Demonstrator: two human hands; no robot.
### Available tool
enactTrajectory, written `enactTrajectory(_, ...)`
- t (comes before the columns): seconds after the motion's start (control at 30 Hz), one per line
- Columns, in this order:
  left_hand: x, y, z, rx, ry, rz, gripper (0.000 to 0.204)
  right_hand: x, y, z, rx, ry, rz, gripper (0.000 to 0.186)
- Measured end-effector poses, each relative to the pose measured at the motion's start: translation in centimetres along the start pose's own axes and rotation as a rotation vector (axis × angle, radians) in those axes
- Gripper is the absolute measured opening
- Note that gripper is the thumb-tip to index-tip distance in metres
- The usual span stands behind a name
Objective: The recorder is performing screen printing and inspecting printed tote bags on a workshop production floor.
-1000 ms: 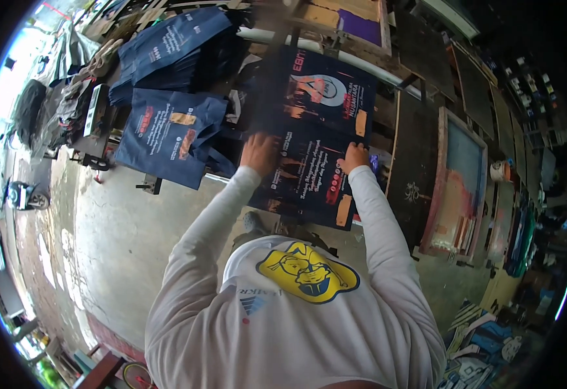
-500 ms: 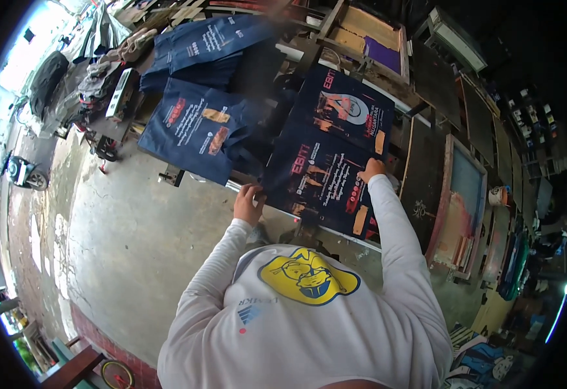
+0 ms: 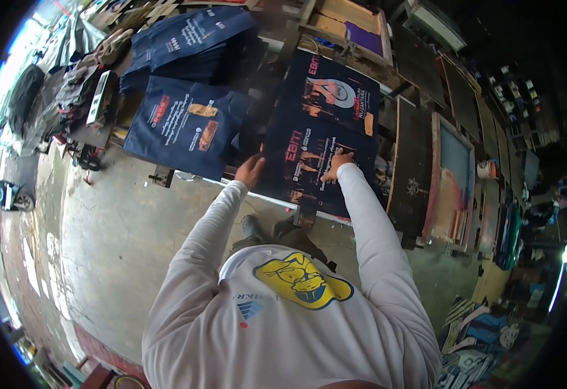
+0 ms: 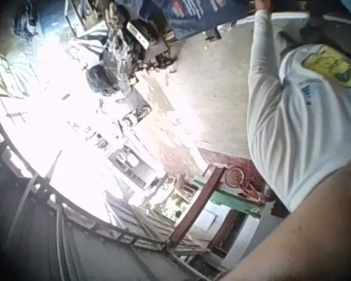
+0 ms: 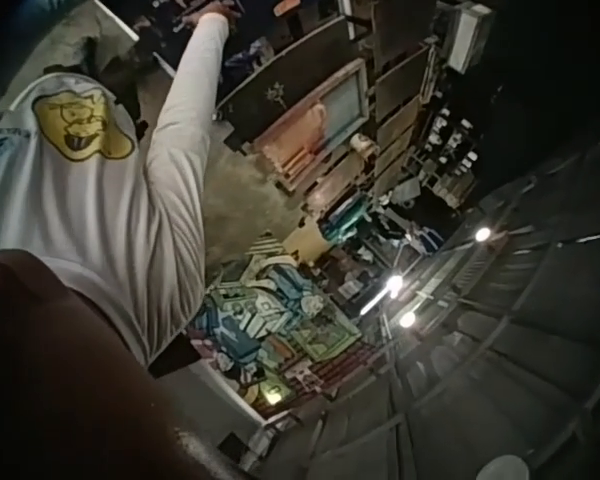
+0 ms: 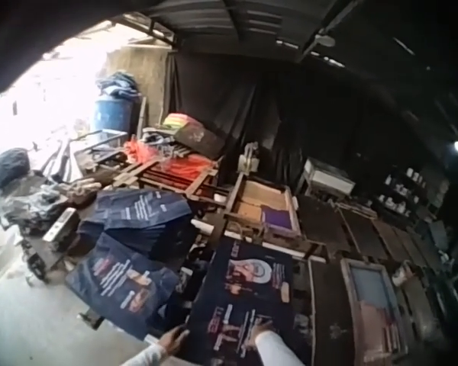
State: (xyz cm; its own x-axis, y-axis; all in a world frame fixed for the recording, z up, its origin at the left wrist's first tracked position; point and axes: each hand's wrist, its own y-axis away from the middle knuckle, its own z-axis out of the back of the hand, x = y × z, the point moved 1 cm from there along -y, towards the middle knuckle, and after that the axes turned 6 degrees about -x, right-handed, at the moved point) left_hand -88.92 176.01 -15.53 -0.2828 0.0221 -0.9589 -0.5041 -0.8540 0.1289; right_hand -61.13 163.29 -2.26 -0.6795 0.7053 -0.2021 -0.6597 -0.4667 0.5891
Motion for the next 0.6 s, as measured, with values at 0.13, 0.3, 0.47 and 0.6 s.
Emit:
enactTrajectory(0.13, 10.4, -1.9, 4.5, -0.287, 0.354, 0.600, 0.064, 3.9, 1.5, 1.3, -0.040, -0.008, 0.105, 0.143)
enactTrajectory(0.3, 2.4, -2.0, 0.3, -0.037, 0.044, 0.283, 0.040, -0.5, -0.4, -1.2, -0.033, -0.066, -0.028, 0.141)
enactTrajectory(0.47, -12.4, 1.4, -0.2, -0.409, -0.376, -0.576, 0.023, -1.6, -0.9, -0.6, -0.056, -0.110, -0.033, 0.144)
enactTrajectory(0.6, -15.5, -0.6, -2.9, -0.212, -0.305, -0.428, 0.027, -1.3, -1.1, 0.2, -0.036, -0.075, -0.050, 0.143)
